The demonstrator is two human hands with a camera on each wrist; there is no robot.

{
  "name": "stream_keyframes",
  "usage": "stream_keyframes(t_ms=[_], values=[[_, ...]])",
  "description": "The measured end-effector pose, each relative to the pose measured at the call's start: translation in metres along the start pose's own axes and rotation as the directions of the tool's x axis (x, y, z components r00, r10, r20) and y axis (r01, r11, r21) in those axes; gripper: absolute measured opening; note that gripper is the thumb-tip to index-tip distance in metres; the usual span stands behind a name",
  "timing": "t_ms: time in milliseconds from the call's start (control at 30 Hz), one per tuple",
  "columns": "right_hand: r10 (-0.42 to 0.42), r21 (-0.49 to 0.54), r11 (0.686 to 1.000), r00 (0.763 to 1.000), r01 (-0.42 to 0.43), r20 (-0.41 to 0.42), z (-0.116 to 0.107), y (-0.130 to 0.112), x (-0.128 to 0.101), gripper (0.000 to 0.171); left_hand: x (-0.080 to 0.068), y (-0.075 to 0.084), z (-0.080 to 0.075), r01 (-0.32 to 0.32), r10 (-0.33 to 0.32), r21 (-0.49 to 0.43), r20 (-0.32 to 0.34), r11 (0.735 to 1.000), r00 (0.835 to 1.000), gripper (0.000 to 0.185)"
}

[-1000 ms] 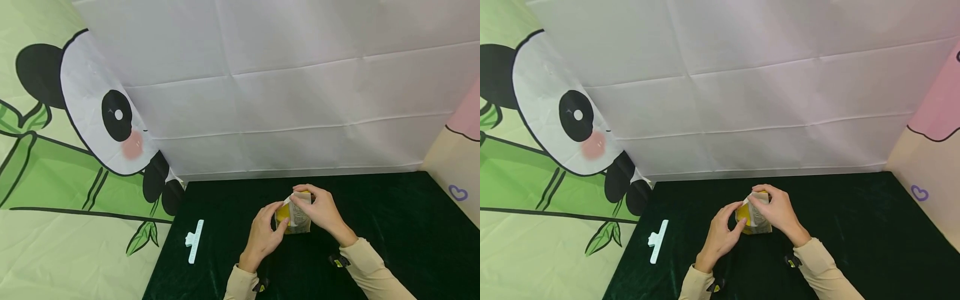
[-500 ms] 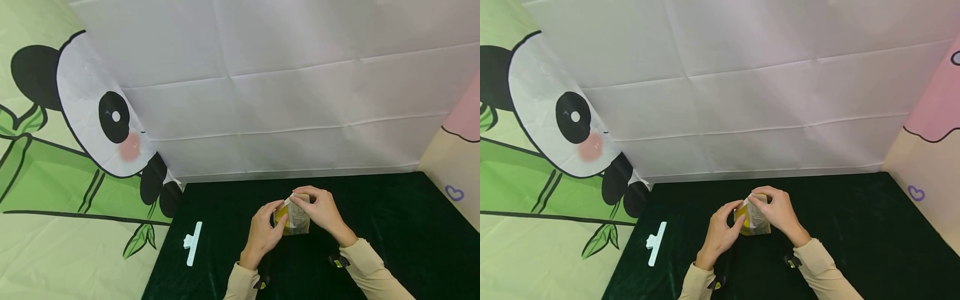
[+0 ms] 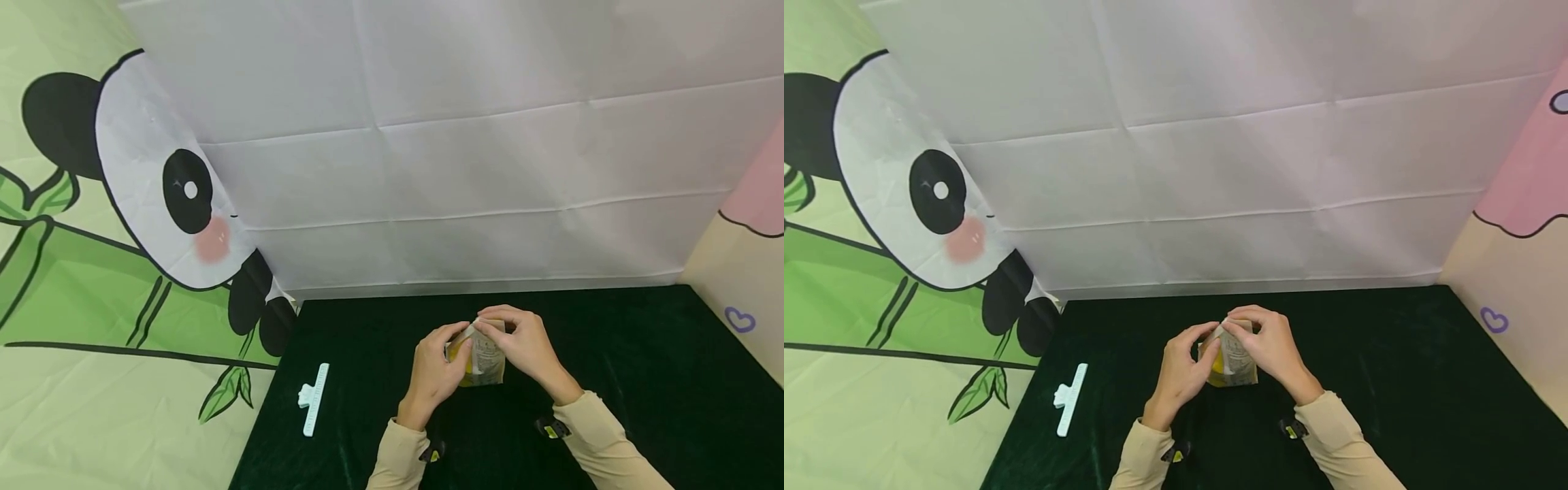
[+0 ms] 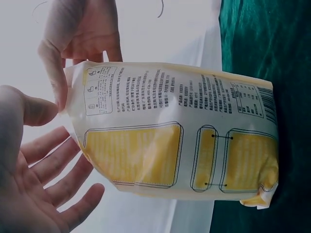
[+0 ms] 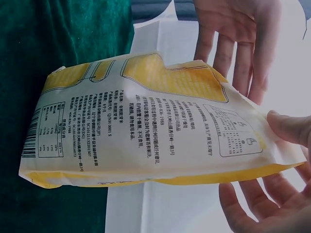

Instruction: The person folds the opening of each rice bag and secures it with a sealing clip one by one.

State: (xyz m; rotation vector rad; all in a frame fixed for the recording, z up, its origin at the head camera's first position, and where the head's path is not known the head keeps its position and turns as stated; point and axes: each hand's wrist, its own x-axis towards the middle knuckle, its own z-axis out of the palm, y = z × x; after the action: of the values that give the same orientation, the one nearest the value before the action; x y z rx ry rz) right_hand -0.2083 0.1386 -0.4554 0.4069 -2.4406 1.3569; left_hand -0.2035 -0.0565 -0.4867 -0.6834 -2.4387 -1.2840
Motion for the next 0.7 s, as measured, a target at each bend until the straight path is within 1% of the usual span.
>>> stream_keyframes(t_ms=[200,300,500,700], values=[[-0.003,0.002,1.000,1.000,0.003,-0.004,0.001,0.001,0.000,0.014,0.003,0.004,0.002,0.015,-0.015,-0.015,0.001,1.000,1.000,0.033],[-0.007,0.004,1.000,1.000,0.007,-0.010,0.001,0.002,0.000,0.013,0.006,0.005,0.003,0.015,-0.015,-0.003,-0.007,1.000,1.000,0.032],[0.001,0.006,1.000,1.000,-0.001,-0.006,0.001,0.002,0.001,0.013,0.009,0.006,0.006,0.017,-0.016,0.012,-0.038,1.000,0.999,0.029],[0.003,-0.017,1.000,1.000,-0.003,-0.008,0.001,0.001,0.003,0.012,0.013,0.007,0.010,0.016,-0.014,0.025,-0.079,1.000,0.997,0.027]])
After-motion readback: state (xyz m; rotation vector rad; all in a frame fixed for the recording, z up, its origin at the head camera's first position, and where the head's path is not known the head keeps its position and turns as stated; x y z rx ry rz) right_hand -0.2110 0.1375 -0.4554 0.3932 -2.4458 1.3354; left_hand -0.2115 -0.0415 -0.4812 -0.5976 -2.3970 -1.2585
